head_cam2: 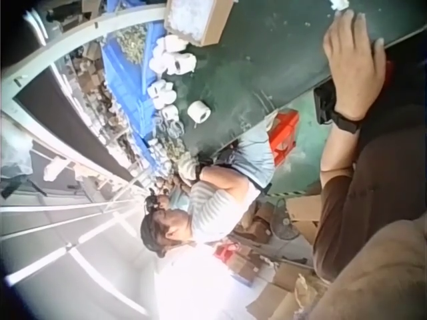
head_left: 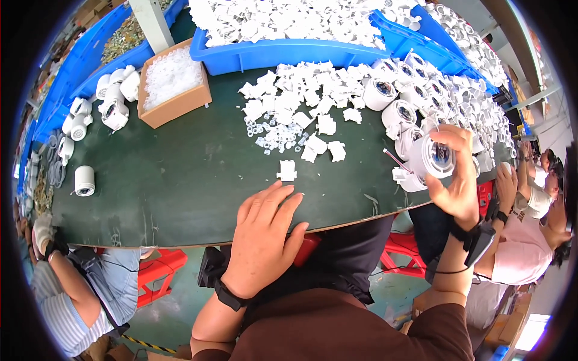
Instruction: The person assembles electronic components by hand, picking up a white plastic housing and a small white ring, fitting the ring onto the housing, and then pressing a white cap onto the assembly before setting it aside.
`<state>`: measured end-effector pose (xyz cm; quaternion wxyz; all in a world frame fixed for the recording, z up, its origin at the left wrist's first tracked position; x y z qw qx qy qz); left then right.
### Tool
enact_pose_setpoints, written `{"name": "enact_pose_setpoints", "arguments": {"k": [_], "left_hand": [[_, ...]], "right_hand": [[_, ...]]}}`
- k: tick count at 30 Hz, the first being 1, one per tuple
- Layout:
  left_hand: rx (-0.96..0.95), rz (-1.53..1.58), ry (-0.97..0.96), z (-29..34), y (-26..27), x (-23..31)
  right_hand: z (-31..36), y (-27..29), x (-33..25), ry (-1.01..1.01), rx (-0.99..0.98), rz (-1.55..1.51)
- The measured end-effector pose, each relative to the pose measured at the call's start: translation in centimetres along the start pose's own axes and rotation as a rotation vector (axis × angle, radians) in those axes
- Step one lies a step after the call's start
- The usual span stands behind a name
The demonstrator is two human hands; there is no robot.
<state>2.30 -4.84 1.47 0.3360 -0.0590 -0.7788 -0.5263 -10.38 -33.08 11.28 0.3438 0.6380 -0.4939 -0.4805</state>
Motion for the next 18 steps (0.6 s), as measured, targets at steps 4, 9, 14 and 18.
{"name": "enact_pose_setpoints", "arguments": {"k": [4, 9, 14, 18], "left_hand": [[0.050, 0.026, 0.026, 0.2, -0.2, -0.4], [0.072, 0.702, 0.063, 0.2, 0.3, 0.3], [0.186, 0.541, 0.126, 1.6, 1.6, -1.6], [0.219, 0.296, 0.084, 2.6, 2.8, -2.2]], "right_hand": [[1.3, -7.0, -3.4, -0.127, 0.027, -0.990], [-0.6, -12.4, -10.2, 0.088, -0.006, -0.602], [-2.0, -15.1, -13.2, 0.179, -0.025, -0.838], [-3.1, -15.1, -11.9, 0.038, -0.374, -0.903]]}}
Point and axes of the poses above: each hand's wrist, its own z-axis away from the middle knuckle, its own y-axis out of the back of the hand, x = y × z, the point moved 5 cm from there along -z, towards the middle knuckle, and after that the axes turned 9 degrees about -x, right-handed, at the moved point
